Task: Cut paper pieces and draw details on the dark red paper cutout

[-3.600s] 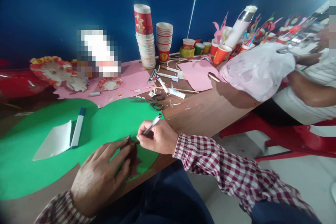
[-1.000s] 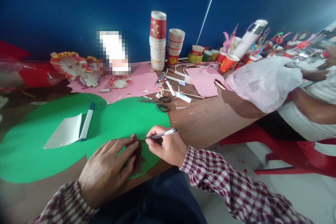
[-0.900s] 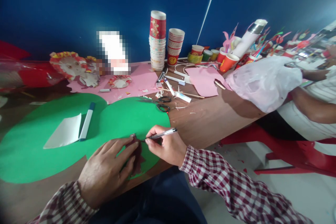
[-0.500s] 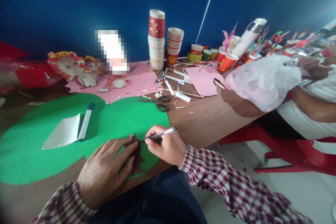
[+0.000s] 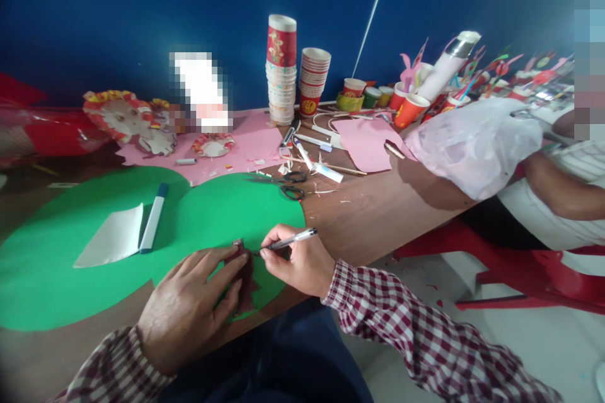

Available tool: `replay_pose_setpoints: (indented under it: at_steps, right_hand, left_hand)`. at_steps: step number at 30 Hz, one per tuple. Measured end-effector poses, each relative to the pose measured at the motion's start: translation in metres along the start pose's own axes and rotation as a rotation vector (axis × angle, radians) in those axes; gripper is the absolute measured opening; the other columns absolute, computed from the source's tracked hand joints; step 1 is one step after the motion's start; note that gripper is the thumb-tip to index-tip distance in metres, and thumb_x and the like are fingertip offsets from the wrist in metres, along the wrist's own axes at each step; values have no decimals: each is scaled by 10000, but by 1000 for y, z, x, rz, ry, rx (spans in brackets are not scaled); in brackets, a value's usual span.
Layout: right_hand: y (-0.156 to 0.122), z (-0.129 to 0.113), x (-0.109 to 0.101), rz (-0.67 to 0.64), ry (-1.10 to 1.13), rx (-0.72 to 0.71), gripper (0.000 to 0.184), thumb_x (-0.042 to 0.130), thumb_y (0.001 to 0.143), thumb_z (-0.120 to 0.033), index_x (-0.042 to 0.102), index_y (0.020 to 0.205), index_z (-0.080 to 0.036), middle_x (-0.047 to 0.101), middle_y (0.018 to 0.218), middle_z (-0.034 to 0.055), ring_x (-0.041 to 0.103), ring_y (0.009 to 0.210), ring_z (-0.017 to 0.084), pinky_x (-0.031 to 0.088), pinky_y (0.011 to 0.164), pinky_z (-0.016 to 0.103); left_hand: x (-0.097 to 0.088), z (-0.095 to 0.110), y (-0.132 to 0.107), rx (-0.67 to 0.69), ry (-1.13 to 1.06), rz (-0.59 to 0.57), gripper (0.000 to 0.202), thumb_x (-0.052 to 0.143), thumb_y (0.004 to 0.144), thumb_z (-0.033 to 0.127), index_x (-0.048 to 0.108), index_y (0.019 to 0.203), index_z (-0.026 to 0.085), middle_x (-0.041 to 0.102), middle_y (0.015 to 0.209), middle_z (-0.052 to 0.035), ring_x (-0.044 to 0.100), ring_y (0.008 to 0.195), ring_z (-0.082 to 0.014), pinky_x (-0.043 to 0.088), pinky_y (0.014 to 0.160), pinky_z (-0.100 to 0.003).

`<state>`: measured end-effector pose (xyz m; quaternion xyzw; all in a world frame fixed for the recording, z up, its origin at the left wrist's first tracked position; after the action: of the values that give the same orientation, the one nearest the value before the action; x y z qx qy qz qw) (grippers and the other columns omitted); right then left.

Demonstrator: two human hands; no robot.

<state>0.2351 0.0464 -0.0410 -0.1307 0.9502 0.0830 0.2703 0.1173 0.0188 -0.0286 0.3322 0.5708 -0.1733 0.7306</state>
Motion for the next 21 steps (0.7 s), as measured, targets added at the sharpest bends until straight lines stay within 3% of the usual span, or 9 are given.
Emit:
replay_pose_setpoints:
  at_steps: [21]
  right_hand:
    - [1,-2,-1,3,23,-8,51,528,836,-217,550,866,-182,613,707,-4,595,630,118,454,556,202]
  left_hand:
    - [2,0,1,6,-4,-16,312,474,838,266,598,1121,228,608,1142,-61,558,992,-240,498,811,-406]
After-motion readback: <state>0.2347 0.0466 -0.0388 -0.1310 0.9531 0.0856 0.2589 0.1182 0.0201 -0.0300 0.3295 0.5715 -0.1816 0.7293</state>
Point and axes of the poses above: each hand's wrist, its own y-axis towards the middle knuckle, its own x-axis out of the palm, z = x × y, the point moved 10 cm from there along y, towards the middle knuckle
